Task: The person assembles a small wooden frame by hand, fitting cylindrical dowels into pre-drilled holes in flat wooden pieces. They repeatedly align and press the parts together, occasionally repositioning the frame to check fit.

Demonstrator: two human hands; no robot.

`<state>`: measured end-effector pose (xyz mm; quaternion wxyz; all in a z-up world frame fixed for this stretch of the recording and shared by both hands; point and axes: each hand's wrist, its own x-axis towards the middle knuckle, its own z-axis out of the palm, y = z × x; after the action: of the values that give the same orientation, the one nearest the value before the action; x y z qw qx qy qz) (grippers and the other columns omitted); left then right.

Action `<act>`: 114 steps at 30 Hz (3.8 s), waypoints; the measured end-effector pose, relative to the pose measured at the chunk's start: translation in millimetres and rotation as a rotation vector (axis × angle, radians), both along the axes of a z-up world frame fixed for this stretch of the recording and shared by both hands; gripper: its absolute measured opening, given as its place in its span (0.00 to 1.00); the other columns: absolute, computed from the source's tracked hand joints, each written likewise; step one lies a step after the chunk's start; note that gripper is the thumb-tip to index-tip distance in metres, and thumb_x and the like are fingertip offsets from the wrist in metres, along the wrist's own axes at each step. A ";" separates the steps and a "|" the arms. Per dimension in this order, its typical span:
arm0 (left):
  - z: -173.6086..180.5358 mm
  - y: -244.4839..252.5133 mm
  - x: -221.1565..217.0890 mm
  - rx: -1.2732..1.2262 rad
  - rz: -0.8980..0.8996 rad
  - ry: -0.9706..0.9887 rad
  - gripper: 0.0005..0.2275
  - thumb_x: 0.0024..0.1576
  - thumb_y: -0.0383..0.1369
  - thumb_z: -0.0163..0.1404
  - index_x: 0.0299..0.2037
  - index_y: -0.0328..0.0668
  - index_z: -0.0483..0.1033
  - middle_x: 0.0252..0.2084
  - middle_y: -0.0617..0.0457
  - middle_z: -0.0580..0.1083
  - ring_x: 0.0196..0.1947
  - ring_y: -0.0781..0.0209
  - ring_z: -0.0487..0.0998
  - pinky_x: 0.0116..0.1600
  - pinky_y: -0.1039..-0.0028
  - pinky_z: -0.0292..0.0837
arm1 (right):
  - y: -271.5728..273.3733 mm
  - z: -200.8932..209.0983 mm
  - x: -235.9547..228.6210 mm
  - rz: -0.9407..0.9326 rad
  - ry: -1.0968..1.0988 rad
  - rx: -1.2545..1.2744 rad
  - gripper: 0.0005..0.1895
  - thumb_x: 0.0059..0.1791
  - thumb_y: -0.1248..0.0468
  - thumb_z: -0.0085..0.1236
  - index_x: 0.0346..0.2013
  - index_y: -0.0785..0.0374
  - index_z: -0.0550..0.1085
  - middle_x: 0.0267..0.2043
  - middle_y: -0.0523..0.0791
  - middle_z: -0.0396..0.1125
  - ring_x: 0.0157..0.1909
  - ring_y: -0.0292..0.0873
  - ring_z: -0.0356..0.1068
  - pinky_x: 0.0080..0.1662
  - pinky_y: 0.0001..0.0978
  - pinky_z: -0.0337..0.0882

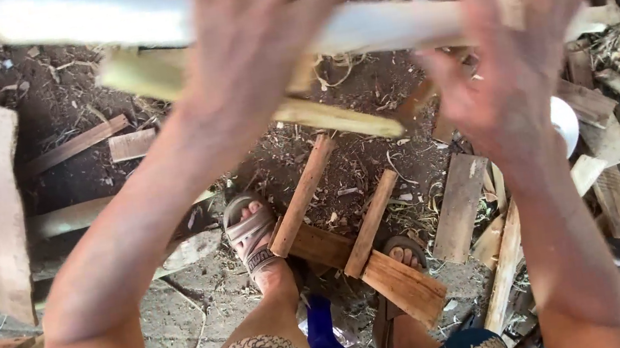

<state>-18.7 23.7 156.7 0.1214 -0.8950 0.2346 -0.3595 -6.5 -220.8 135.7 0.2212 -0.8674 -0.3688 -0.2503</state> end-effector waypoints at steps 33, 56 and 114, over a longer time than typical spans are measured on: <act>-205.4 -51.8 12.1 -1.670 -0.477 0.888 0.31 0.43 0.10 0.52 0.55 0.49 0.61 0.52 0.55 0.67 0.54 0.56 0.69 0.68 0.66 0.64 | -50.1 -141.3 -30.6 -0.105 0.543 0.446 0.23 0.44 0.76 0.53 0.50 0.72 0.55 0.43 0.50 0.55 0.32 0.42 0.59 0.37 0.31 0.70; -232.3 -61.6 -4.3 -1.661 -0.329 0.811 0.33 0.46 0.13 0.51 0.61 0.52 0.57 0.55 0.53 0.67 0.53 0.55 0.72 0.62 0.71 0.73 | -36.9 -171.4 -51.4 -0.204 0.683 0.691 0.17 0.45 0.74 0.56 0.47 0.65 0.64 0.54 0.45 0.52 0.47 0.43 0.62 0.57 0.44 0.65; -236.4 16.6 -130.0 -0.959 -0.692 1.383 0.29 0.41 0.28 0.61 0.55 0.50 0.65 0.56 0.42 0.66 0.62 0.39 0.59 0.64 0.45 0.53 | -75.4 -170.8 -21.0 -0.449 1.273 0.420 0.17 0.44 0.62 0.60 0.41 0.67 0.66 0.41 0.52 0.66 0.48 0.48 0.67 0.56 0.40 0.62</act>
<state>-148.7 40.3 -79.7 -0.5466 -0.7451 0.3359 0.1824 -27.5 -296.2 -35.1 0.4997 -0.8393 0.0760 0.2003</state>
